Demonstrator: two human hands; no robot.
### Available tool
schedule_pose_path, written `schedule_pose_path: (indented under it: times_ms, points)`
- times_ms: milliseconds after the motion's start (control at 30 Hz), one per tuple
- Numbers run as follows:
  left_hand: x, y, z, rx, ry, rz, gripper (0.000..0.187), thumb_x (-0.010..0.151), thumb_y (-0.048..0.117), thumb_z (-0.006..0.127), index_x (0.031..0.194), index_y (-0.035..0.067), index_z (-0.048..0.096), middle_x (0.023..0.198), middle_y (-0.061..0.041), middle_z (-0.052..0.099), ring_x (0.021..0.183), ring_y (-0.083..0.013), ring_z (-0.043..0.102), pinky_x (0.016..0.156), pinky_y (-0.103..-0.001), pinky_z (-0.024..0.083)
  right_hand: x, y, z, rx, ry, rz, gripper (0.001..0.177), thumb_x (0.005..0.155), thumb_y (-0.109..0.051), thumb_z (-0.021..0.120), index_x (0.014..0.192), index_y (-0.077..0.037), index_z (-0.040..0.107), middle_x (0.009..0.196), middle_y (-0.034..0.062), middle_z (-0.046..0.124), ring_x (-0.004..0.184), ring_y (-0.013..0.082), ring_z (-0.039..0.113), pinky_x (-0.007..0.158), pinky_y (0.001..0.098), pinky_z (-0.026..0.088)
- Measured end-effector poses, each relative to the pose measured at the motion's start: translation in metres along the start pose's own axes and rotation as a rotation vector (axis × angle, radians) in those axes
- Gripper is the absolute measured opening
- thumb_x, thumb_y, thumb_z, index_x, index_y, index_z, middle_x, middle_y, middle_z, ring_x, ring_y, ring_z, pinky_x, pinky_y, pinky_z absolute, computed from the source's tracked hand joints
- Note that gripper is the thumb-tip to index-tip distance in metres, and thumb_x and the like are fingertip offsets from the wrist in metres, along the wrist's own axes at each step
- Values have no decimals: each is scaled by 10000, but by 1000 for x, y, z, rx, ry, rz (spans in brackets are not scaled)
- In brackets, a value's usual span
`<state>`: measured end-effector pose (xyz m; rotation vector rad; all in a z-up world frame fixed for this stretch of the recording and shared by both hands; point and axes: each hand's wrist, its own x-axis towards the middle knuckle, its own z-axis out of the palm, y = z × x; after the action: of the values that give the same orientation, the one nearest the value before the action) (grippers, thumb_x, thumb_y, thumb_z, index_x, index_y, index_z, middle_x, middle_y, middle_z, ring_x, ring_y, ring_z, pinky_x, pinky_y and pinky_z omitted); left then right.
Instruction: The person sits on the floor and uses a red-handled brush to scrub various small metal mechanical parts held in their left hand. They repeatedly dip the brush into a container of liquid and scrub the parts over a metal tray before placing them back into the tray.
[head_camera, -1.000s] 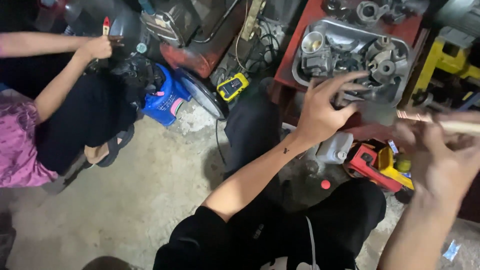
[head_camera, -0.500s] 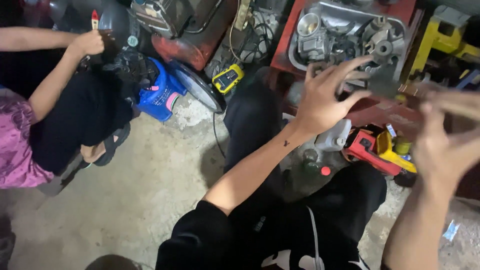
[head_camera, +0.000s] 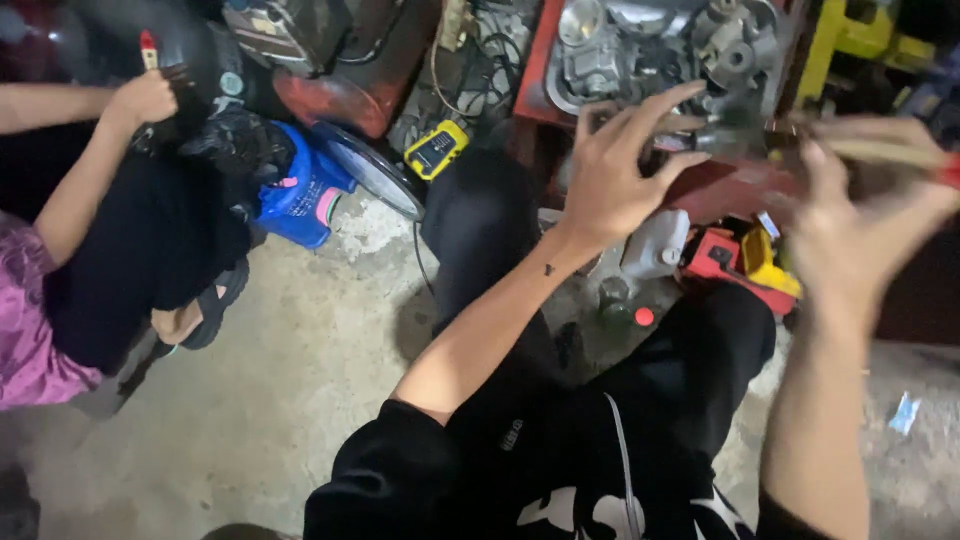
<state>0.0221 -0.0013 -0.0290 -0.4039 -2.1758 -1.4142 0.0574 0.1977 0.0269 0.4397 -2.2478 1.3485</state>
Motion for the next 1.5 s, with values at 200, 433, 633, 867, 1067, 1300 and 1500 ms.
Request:
schedule_pose_path:
  times_ms: [200,433,633,867,1067,1300,1500]
  points:
    - [-4,5,-5,16,23,58,660,866,236,912,1419,259,552,1084,139,803,950,-56,708,1135,-326,383,-7,-1,5,115,72,108,239,1047,237,624,1150,49,516,1200,193,618,1109,290,641,1065,412,602]
    - [-3,-5,-21,-5,30,26,670,840,121,925,1405,200,573,1247,73,768,1197,-126,740,1186,-391,341,-11,20,-3,889,84,428,305,1001,138,570,1192,-88,495,1124,95,571,957,239,663,809,378,627]
    - [-2,10,-22,39,-40,14,585,876,104,891,1359,179,569,1135,51,814,1059,-106,757,1118,-334,328,2,38,25,76,157,68,243,1003,184,708,1147,30,587,1162,161,632,956,221,576,830,315,446]
    - [-2,-18,-3,169,-434,-33,145,774,116,758,905,53,749,865,-76,797,714,-315,717,715,-391,510,-29,42,11,393,163,416,213,1054,155,576,1190,0,525,1209,127,598,1007,173,645,929,305,668]
    - [-63,-110,80,1210,-1087,-29,218,724,131,607,537,24,575,404,-210,466,307,-373,433,274,-469,287,-70,84,18,826,86,590,189,1033,99,572,1117,-70,565,1024,48,629,981,194,735,941,394,702]
    - [-146,-286,142,424,-997,-603,208,940,225,604,841,60,685,682,-107,627,589,-258,609,658,-418,515,-147,179,40,960,141,867,33,1003,-44,622,1007,-17,602,918,148,720,910,323,782,824,562,666]
    - [-201,-360,165,384,-740,-714,280,953,230,608,719,75,605,576,-92,607,500,-263,643,537,-408,533,-199,227,39,1024,131,990,74,990,-95,652,1056,-70,629,908,54,709,947,282,778,879,532,623]
